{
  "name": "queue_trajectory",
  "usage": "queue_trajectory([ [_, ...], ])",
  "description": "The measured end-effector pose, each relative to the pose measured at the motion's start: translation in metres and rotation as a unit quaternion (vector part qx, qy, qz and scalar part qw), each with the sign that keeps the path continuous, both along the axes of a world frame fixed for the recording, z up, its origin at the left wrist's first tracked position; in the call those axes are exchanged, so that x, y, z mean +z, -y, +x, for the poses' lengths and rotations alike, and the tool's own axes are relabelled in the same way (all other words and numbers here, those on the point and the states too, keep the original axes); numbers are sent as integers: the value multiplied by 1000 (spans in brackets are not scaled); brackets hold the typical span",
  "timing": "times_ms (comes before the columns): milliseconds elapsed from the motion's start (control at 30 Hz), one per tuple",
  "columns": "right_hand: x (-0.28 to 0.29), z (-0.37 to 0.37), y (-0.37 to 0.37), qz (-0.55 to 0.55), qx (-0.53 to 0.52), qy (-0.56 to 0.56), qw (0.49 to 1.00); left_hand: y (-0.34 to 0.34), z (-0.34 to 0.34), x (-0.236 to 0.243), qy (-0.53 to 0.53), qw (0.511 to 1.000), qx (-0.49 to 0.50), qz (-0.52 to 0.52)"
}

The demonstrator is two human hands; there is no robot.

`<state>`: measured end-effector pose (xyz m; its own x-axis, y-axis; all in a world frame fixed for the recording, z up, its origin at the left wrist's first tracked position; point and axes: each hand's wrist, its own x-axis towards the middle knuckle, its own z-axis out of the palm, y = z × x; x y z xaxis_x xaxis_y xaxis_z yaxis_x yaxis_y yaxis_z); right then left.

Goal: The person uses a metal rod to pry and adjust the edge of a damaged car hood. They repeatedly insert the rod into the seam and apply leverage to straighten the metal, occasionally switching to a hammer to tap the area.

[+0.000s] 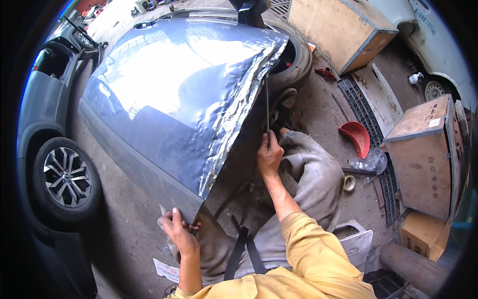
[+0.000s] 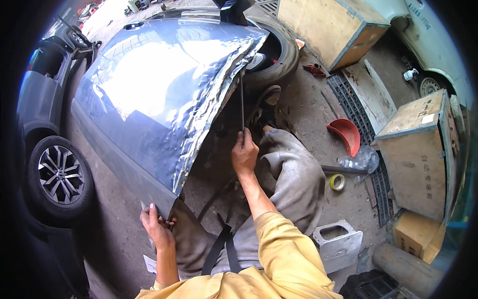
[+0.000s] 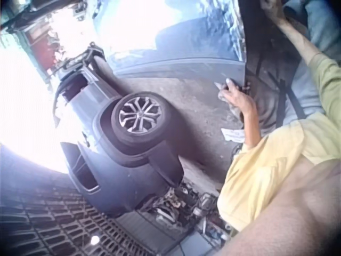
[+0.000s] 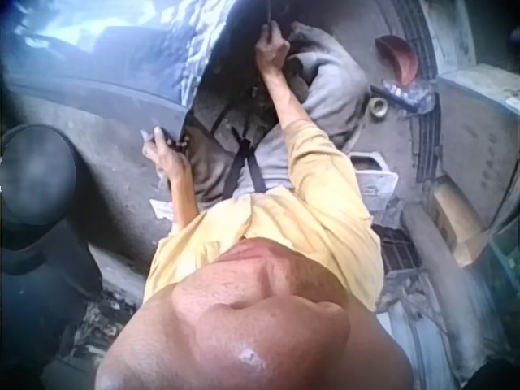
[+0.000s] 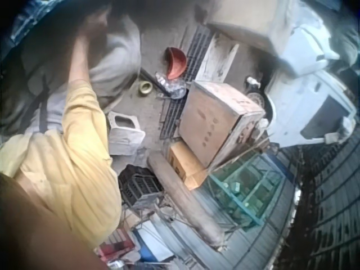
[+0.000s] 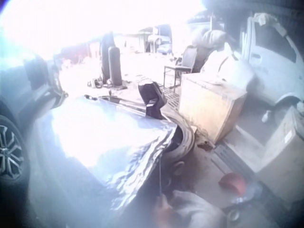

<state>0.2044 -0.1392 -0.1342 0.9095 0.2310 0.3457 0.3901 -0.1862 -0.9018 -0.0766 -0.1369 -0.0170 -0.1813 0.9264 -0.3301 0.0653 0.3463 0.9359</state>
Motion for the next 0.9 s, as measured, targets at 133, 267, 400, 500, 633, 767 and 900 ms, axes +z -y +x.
queue_trajectory([
  [133, 35, 8, 19, -66, 51, -37, 996, 2, -6, -5, 1, 1000, -15, 11],
  [267, 47, 2, 21, -78, 59, -44, 994, 1, -4, 0, -7, 999, -31, -1],
  [400, 38, -9, 19, -60, 55, -73, 994, -1, -4, -4, -4, 999, -40, 15],
  [500, 36, -15, 15, -44, 42, -64, 996, 0, -3, -4, -9, 999, -31, 22],
  [633, 12, -24, 1, -17, -2, -31, 999, 1, -1, -6, 0, 1000, -19, 19],
  [767, -34, -32, -30, -12, -38, -28, 999, 2, 6, 10, -19, 1000, -20, 13],
  [900, -32, 0, 6, -44, 6, -9, 999, 6, -1, 3, -19, 998, -24, 48],
])
